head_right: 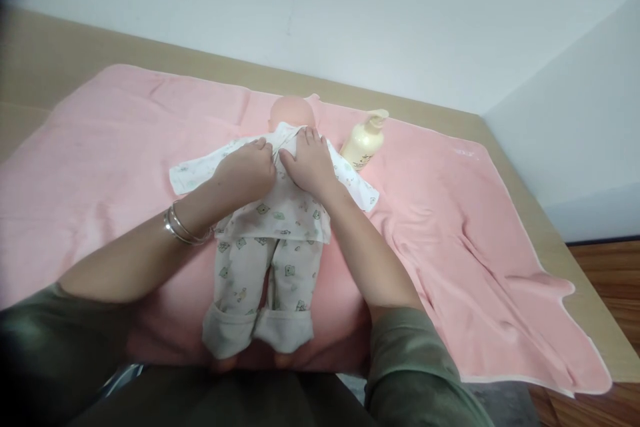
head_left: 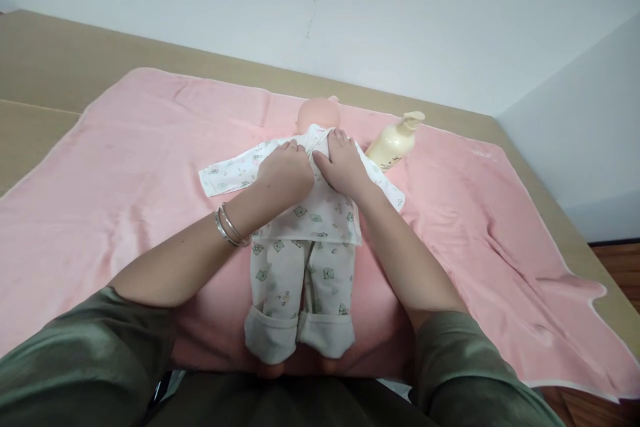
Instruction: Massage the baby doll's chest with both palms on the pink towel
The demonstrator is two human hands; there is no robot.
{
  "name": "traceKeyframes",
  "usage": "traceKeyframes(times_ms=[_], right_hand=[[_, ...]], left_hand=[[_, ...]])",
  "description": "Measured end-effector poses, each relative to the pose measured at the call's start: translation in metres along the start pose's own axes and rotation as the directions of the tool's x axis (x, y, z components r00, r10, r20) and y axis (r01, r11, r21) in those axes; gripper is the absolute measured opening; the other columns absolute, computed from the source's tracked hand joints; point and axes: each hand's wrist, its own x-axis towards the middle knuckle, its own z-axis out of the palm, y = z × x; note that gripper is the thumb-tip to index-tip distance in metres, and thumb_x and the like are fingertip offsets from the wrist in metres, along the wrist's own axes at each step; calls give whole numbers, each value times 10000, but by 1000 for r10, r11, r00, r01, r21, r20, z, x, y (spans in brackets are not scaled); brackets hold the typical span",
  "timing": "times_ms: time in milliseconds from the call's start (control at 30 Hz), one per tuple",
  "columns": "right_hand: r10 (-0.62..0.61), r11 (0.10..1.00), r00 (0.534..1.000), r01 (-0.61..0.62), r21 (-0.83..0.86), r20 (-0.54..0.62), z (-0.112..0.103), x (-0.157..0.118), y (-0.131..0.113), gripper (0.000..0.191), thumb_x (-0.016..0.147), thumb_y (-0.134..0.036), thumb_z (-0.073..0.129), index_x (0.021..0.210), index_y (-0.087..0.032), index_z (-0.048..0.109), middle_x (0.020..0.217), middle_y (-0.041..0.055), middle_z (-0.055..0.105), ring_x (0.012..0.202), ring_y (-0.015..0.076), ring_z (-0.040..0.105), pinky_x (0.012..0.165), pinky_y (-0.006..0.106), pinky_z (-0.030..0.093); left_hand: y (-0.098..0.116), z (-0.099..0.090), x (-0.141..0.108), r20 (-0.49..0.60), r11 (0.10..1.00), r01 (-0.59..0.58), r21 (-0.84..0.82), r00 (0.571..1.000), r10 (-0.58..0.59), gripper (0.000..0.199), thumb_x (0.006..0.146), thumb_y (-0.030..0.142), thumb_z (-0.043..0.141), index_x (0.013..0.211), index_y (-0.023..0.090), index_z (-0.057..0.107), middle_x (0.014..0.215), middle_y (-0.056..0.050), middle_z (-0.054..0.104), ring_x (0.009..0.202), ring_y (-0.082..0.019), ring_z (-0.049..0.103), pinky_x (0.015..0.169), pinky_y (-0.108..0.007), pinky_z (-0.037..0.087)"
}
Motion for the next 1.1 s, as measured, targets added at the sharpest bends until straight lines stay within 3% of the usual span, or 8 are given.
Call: traceKeyframes(times_ms=[67, 200, 333, 433, 500, 667, 900, 1100], right_hand=[[-11, 1000, 1000, 12, -23, 23, -3, -4, -3, 698, 1035, -384, 352, 1583, 48, 355, 1711, 268, 343, 1631, 380, 272, 1329, 582, 225], [-15, 994, 999, 20, -107, 49, -8, -21, -25, 645, 1049, -316, 314, 1546, 87, 398, 1644, 306, 437, 1557, 409, 400, 1301, 555, 290], [-22, 991, 997, 31, -128, 74, -10, -33, -40, 604, 1027, -257, 342, 1515, 91, 423, 1622, 320, 453, 1562, 426, 376, 1298, 574, 290], [-22, 999, 997, 24, -33, 69, -10, -25, -33, 510, 1037, -262, 306, 1398, -5, 558, 1513, 272, 581, 1463, 384, 504, 1234, 542, 396], [10, 999, 998, -12, 33, 60, -9, -14, -22, 516, 1057, -317, 292, 1389, -32, 566, 1495, 257, 597, 1430, 368, 538, 1208, 519, 426], [101, 994, 995, -101, 35, 16, -1, 2, -4, 668, 1065, -446, 350, 1497, 51, 461, 1597, 307, 489, 1529, 382, 437, 1278, 502, 329], [31, 999, 997, -30, 13, -65, 3, -2, -4, 591, 1063, -400, 356, 1420, 34, 539, 1514, 308, 571, 1447, 381, 519, 1220, 514, 390], [0, 989, 1000, 1, 148, -6, -9, -1, 11, 584, 1041, -519, 403, 1377, -77, 582, 1427, 237, 659, 1339, 356, 595, 1147, 491, 460]], left_hand=[[-4, 2, 7, -15, 991, 87, -102, 996, -89, 313, 913, 96, 425, 973, 115, 732, 1032, -189, 712, 1096, -320, 673, 983, -431, 530], [-19, 16, 28, -83, 947, 150, -285, 980, -180, 326, 970, 174, 364, 1029, 129, 682, 1100, -178, 725, 1082, -308, 670, 989, -431, 524], [-23, 29, 37, -117, 899, 201, -388, 957, -265, 360, 991, 217, 305, 1051, 153, 653, 1136, -185, 737, 1050, -296, 668, 986, -420, 511], [-21, 34, 37, -151, 903, 182, -389, 955, -257, 343, 979, 206, 308, 1029, 159, 644, 1120, -193, 733, 1064, -304, 662, 1003, -430, 502], [-19, 36, 36, -173, 908, 167, -385, 953, -248, 340, 977, 208, 315, 1041, 152, 644, 1127, -199, 727, 1086, -316, 657, 1027, -450, 495], [-18, 43, 35, -243, 918, 136, -373, 941, -238, 360, 988, 231, 329, 1113, 129, 651, 1173, -197, 718, 1162, -331, 637, 1102, -493, 462], [-18, 40, 34, -219, 936, 137, -323, 952, -215, 414, 1007, 234, 306, 1197, 99, 648, 1225, -200, 714, 1191, -314, 637, 1119, -478, 459], [-8, 27, 24, -185, 968, 145, -207, 965, -184, 428, 1026, 214, 293, 1147, 59, 672, 1189, -235, 720, 1182, -337, 655, 1097, -489, 487]])
